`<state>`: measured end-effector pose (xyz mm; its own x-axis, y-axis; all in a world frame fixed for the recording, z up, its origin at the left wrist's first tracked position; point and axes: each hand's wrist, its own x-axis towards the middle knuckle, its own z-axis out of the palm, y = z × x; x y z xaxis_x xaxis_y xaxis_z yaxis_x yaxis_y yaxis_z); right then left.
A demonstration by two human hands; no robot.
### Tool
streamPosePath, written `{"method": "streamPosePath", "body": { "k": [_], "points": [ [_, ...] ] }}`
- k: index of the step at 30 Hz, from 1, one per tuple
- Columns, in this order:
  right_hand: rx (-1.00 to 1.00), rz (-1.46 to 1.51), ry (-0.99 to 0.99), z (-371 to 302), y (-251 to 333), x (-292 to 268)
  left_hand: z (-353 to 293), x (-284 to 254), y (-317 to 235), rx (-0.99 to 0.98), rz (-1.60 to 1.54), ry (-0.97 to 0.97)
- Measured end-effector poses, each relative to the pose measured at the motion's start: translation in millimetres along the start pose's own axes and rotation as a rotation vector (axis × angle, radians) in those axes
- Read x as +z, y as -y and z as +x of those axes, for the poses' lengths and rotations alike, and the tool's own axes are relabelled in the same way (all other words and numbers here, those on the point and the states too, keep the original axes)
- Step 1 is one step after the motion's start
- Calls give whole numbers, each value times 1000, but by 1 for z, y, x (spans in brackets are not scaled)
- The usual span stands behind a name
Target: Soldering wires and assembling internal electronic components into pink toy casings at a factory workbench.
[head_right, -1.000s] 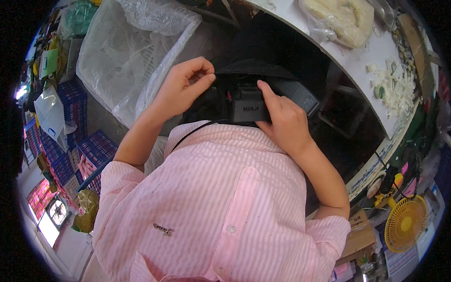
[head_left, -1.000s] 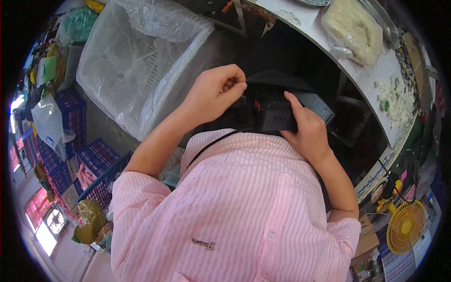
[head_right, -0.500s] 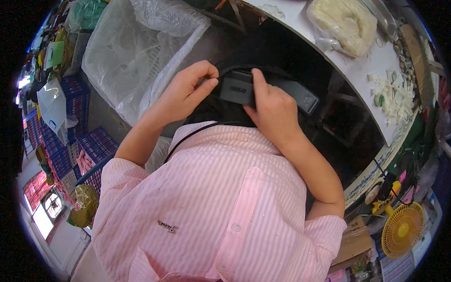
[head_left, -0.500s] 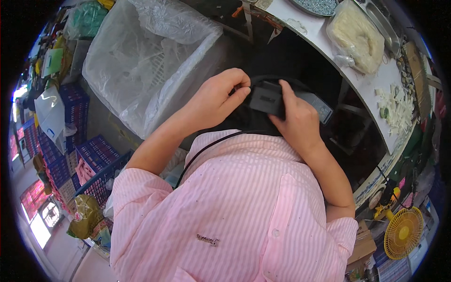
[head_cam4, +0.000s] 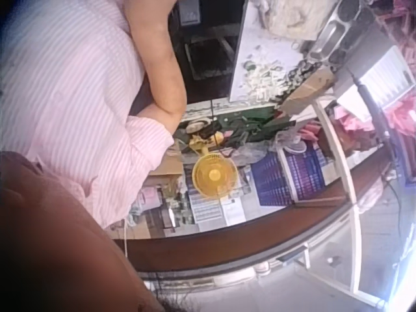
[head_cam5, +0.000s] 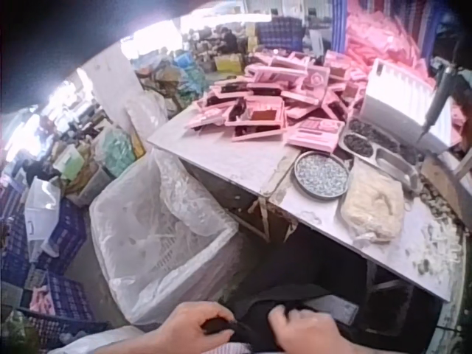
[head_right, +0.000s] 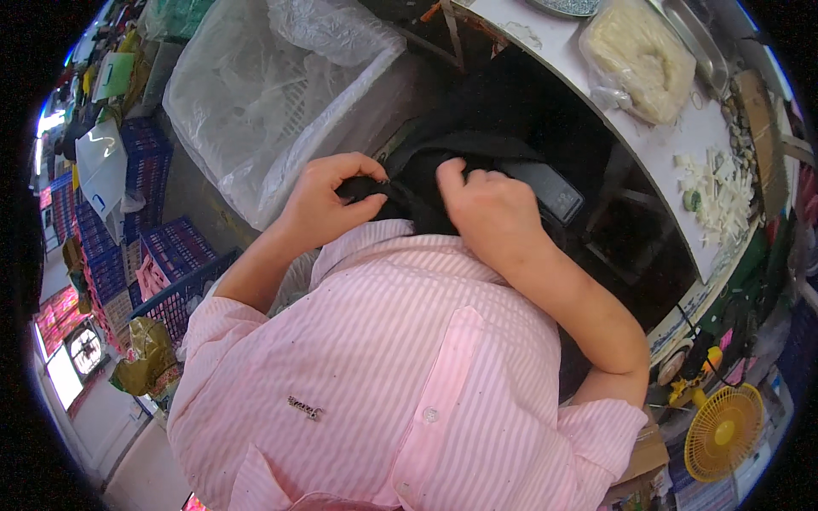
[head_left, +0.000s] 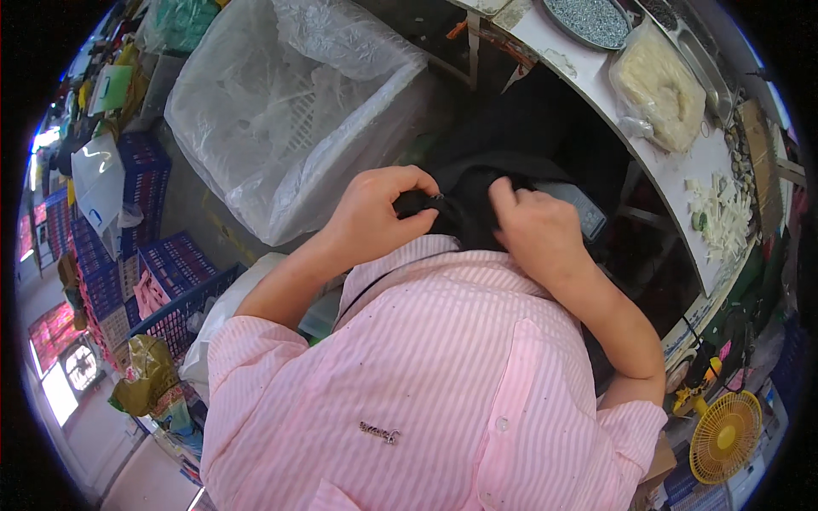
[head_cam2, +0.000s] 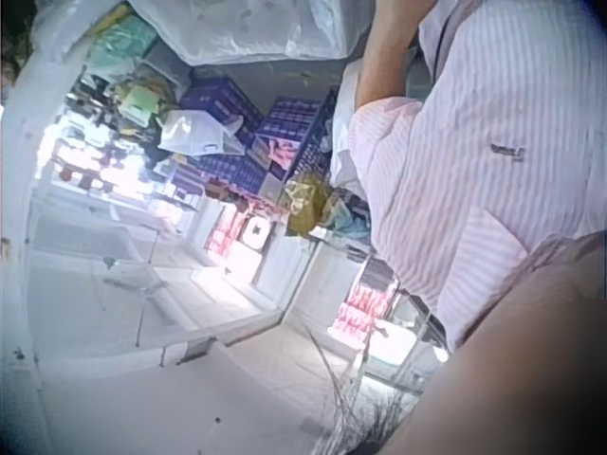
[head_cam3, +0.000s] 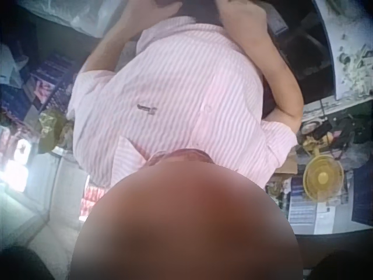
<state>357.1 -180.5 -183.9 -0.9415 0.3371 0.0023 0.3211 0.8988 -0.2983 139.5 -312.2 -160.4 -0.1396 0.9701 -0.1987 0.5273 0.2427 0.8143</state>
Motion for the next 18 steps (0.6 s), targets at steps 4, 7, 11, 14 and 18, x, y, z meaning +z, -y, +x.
{"method": "streamPosePath", "body": {
  "k": [4, 7, 11, 14, 18],
  "points": [
    [-144, 95, -31, 9, -3, 3, -8, 4, -6, -133, -199, 15],
    [-36, 194, -27, 10, -5, -15, -15, 1, -7, -144, -223, 2],
    [-78, 153, -193, 19, 8, -37, -23, -1, -11, -145, -392, 18],
    [-179, 233, -261, 31, 30, -38, -23, 0, -8, -105, -585, 44],
    [-197, 509, -211, 39, 26, -12, -23, -1, -1, -73, -670, 65]
  ]
}}
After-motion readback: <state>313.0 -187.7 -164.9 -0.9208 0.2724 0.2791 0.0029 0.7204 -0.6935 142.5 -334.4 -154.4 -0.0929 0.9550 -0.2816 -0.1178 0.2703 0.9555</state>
